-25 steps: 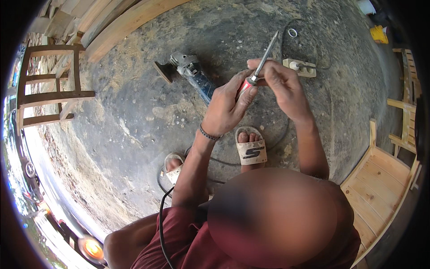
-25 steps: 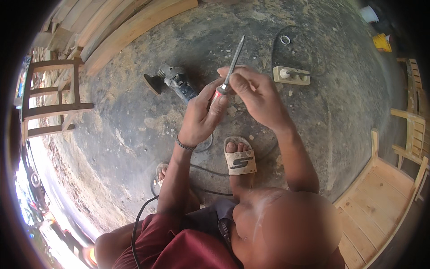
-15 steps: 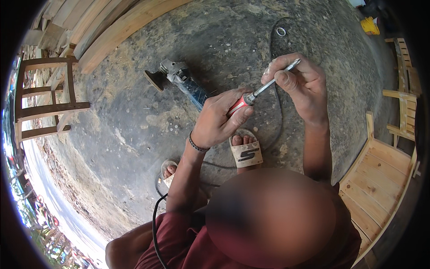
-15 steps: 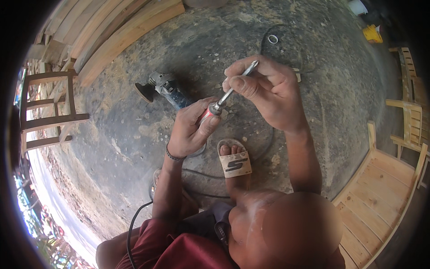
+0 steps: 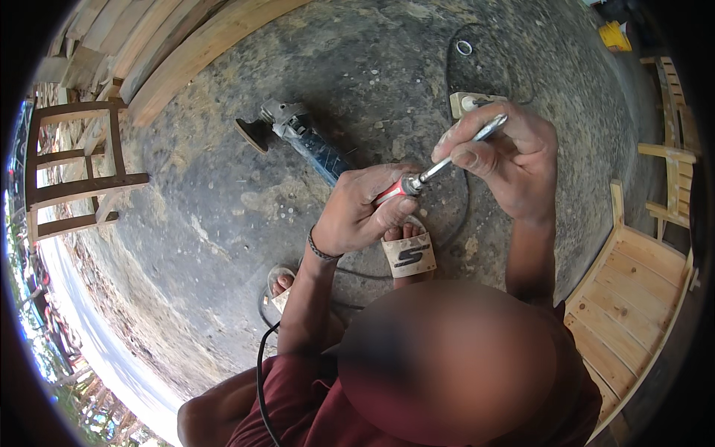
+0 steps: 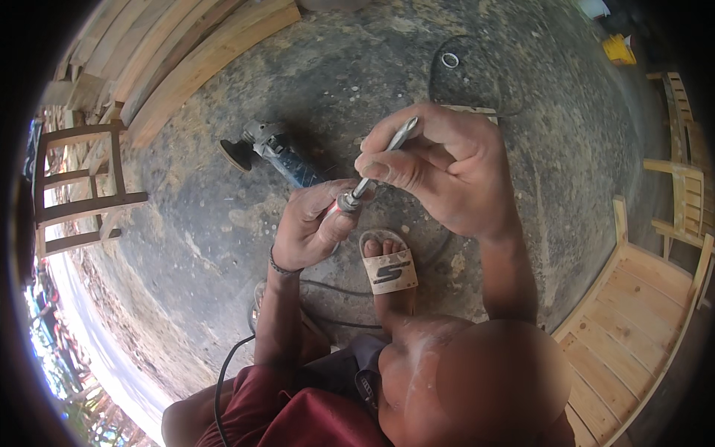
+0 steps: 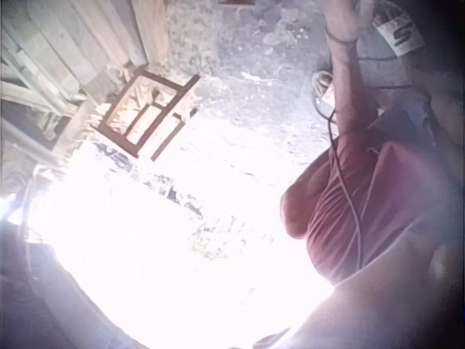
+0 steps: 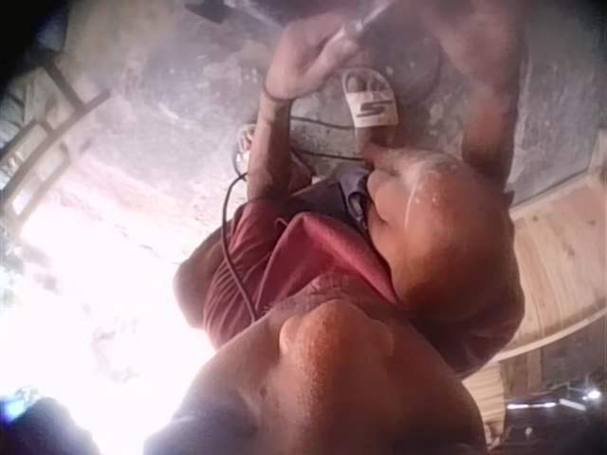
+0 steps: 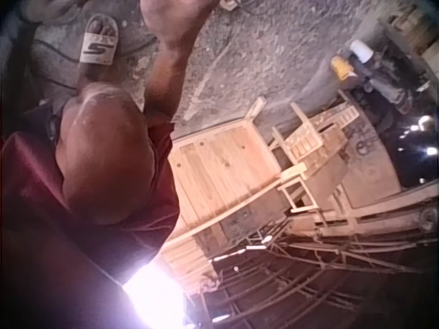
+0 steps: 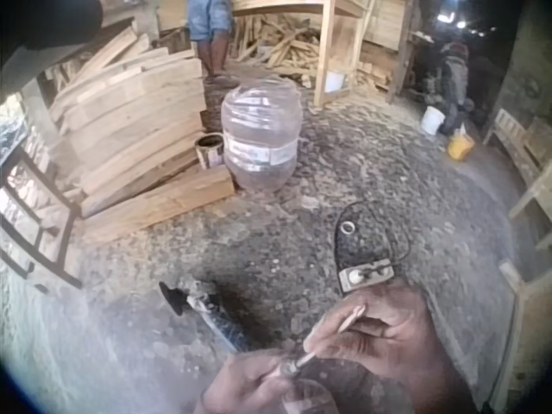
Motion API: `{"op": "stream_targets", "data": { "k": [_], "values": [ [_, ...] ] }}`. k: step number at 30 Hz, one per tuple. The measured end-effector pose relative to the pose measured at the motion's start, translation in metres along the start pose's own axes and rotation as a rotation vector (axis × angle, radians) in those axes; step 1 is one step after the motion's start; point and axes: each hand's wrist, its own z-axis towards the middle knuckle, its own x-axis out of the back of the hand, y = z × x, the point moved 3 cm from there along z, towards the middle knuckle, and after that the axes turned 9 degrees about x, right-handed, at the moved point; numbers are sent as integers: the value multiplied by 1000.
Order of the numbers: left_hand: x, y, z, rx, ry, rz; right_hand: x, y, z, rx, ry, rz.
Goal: The person repairs a handheld angle grinder by hand and using a screwdriver, opening the motor housing and manipulating internal components.
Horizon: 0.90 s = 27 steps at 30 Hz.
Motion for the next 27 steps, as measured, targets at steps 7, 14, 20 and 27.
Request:
{"op": "stream_targets", "data": {
  "k": [7,14,20,27],
  "values": [
    [-7,-12,-11,179,-254,-429,-3,0,-1,21,-68,217],
    [-5,0,-2,57,-206,-436,-11,-12,1,215,-61,52],
    [-4,3,-7,-4,-149,-376,-19,-16,-1,245,-25,8],
    [-4,-8,-20,114,-120,-467,-39,-2,-14,199,39,-132]
  ]
}}
